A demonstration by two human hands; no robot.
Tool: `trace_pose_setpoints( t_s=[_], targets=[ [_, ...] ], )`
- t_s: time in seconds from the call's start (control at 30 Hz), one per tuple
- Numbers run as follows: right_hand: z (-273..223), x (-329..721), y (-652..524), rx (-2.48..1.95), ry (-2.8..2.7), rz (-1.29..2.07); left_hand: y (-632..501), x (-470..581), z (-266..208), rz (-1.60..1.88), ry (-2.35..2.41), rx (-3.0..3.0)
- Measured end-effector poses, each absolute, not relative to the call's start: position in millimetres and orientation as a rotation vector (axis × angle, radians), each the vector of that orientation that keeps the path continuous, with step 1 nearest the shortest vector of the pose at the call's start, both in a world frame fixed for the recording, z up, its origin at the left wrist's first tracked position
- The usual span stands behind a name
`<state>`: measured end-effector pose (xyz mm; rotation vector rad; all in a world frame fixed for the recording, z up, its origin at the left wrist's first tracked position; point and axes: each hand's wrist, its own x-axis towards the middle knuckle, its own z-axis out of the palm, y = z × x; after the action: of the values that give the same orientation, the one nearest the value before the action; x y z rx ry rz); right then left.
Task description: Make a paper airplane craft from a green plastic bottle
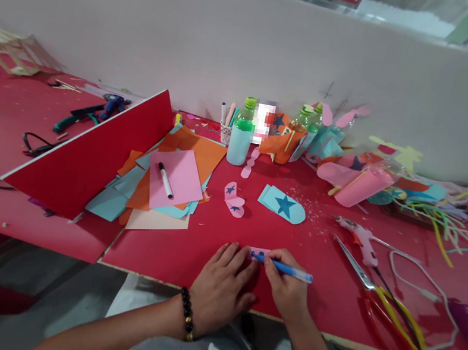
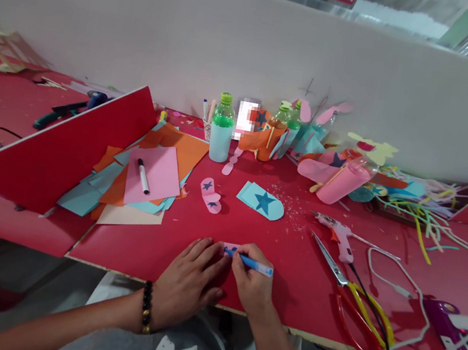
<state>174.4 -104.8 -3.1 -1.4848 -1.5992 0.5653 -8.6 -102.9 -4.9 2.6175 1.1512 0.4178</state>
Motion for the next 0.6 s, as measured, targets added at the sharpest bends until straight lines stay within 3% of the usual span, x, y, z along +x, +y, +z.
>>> trace_pose_setpoints(
  t_s=[0.6],
  targets=[
    [-3.3,173.9,-104.2,-1.483,-1.560,0.542,-102.9,-8.1,-4.8,0.420,1.160,2.628]
  ],
)
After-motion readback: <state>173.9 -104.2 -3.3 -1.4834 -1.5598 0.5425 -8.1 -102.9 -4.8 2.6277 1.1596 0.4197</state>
